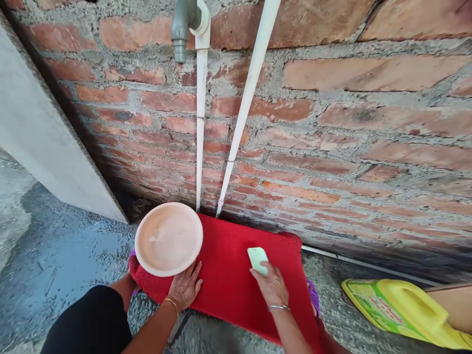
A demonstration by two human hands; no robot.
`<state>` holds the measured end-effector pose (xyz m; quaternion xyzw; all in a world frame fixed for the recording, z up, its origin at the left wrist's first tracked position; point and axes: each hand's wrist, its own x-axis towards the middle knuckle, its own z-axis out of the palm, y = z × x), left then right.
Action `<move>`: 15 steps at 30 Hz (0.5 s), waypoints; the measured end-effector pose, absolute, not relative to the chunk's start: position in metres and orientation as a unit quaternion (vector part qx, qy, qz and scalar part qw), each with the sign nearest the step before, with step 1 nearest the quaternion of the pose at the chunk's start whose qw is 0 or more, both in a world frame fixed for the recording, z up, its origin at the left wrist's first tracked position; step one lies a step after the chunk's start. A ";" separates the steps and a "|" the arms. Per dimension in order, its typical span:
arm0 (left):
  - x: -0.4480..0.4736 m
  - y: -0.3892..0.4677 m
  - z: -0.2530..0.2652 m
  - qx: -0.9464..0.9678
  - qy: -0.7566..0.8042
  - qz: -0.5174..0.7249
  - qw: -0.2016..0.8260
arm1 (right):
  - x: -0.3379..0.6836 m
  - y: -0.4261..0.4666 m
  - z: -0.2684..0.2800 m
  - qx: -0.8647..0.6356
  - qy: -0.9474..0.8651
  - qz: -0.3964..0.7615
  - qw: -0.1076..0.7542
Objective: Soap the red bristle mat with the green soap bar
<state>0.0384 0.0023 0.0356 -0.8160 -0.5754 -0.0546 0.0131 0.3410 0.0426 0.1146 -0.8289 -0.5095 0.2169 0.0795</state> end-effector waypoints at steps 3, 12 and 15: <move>0.038 0.002 0.033 -0.819 -0.570 -0.065 0.028 | 0.382 0.030 0.113 -0.886 -0.405 0.200 0.106; 0.037 0.002 0.028 -0.823 -0.552 -0.098 0.088 | 0.235 0.081 0.117 -0.774 -0.557 0.251 0.165; 0.038 0.001 0.025 -0.821 -0.548 -0.116 0.113 | 0.192 0.104 0.117 -0.739 -0.610 0.250 0.140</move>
